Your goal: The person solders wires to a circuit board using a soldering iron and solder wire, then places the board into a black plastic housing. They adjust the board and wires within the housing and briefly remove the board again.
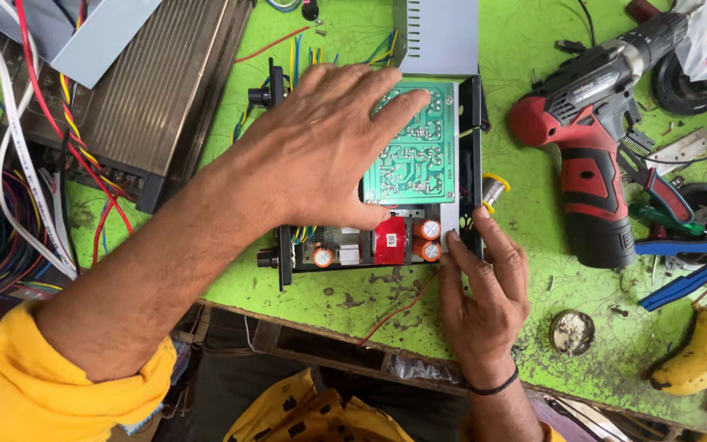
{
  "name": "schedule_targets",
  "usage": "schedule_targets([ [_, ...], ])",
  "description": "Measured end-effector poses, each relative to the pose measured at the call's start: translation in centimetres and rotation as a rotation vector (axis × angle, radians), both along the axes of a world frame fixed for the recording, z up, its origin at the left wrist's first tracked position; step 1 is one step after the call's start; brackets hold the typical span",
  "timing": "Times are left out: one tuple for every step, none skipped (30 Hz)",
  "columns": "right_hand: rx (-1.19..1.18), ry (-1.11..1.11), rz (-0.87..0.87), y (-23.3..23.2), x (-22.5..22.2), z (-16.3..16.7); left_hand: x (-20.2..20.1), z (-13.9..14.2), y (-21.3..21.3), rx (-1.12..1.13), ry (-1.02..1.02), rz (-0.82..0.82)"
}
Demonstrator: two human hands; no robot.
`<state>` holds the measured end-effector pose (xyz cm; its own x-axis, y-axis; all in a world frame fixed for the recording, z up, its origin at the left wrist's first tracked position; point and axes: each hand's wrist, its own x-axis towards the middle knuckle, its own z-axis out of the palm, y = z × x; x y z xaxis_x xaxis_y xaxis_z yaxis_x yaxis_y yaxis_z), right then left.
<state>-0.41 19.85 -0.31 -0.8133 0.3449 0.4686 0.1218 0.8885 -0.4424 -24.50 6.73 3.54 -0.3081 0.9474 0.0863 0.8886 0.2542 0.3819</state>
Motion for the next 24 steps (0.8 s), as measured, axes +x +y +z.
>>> schedule_targets([
  [-0.004, -0.005, -0.001, 0.0, 0.1, 0.0, 0.1, 0.3, -0.1, 0.006, 0.021, -0.001],
  [-0.009, -0.011, -0.006, 0.0, 0.1, 0.0, 0.1, 0.6, -0.2, 0.011, 0.041, -0.006],
  [-0.014, -0.020, -0.010, 0.0, 0.2, 0.0, 0.1, 0.8, -0.2, 0.016, 0.059, -0.010],
  [-0.022, -0.022, -0.016, -0.1, 0.3, 0.0, 0.1, 0.9, -0.2, 0.027, 0.057, -0.012],
  [-0.031, -0.023, -0.022, -0.1, 0.3, -0.1, 0.1, 0.9, -0.2, 0.038, 0.055, -0.014],
  [-0.039, -0.024, -0.026, -0.2, 0.3, -0.1, 0.1, 0.7, -0.2, 0.048, 0.054, -0.014],
  [-0.045, -0.023, -0.028, -0.2, 0.4, -0.1, 0.1, 0.5, -0.1, 0.040, 0.062, -0.007],
  [-0.050, -0.024, -0.032, -0.2, 0.4, -0.2, 0.2, 0.2, -0.1, 0.031, 0.069, -0.002],
  [-0.055, -0.025, -0.036, -0.2, 0.4, -0.2, 0.2, 0.0, -0.1, 0.023, 0.076, 0.003],
  [-0.065, -0.023, -0.034, -0.2, 0.4, -0.2, 0.2, -0.2, 0.0, 0.032, 0.095, 0.000],
  [-0.074, -0.022, -0.032, -0.2, 0.4, -0.2, 0.2, -0.4, 0.0, 0.043, 0.113, -0.002],
  [-0.083, -0.020, -0.028, -0.2, 0.4, -0.2, 0.3, -0.5, 0.0, 0.053, 0.132, -0.003],
  [-0.083, -0.023, -0.030, -0.2, 0.4, -0.2, 0.3, -0.5, 0.0, 0.045, 0.128, -0.005],
  [-0.083, -0.026, -0.033, -0.2, 0.4, -0.1, 0.3, -0.4, -0.1, 0.036, 0.124, -0.008],
  [-0.082, -0.028, -0.036, -0.2, 0.4, -0.1, 0.3, -0.4, -0.1, 0.029, 0.121, -0.010],
  [-0.088, -0.031, -0.033, -0.2, 0.5, 0.0, 0.3, -0.3, -0.1, 0.034, 0.114, -0.006],
  [-0.096, -0.034, -0.030, -0.2, 0.5, 0.0, 0.3, -0.2, -0.1, 0.039, 0.107, -0.003],
  [-0.103, -0.036, -0.027, -0.2, 0.5, 0.1, 0.4, -0.1, -0.1, 0.043, 0.101, 0.000],
  [-0.107, -0.027, -0.013, -0.2, 0.6, 0.1, 0.4, 0.0, -0.2, 0.045, 0.093, 0.003],
  [-0.111, -0.018, 0.002, -0.2, 0.6, 0.2, 0.4, 0.1, -0.2, 0.047, 0.085, 0.006],
  [-0.115, -0.008, 0.017, -0.2, 0.6, 0.2, 0.4, 0.1, -0.2, 0.048, 0.077, 0.010],
  [-0.106, -0.019, 0.013, -0.2, 0.6, 0.2, 0.4, 0.2, -0.2, 0.048, 0.079, 0.011],
  [-0.097, -0.031, 0.009, -0.2, 0.6, 0.2, 0.4, 0.2, -0.2, 0.047, 0.080, 0.013],
  [-0.089, -0.042, 0.006, -0.2, 0.6, 0.1, 0.4, 0.2, -0.1, 0.045, 0.081, 0.016],
])
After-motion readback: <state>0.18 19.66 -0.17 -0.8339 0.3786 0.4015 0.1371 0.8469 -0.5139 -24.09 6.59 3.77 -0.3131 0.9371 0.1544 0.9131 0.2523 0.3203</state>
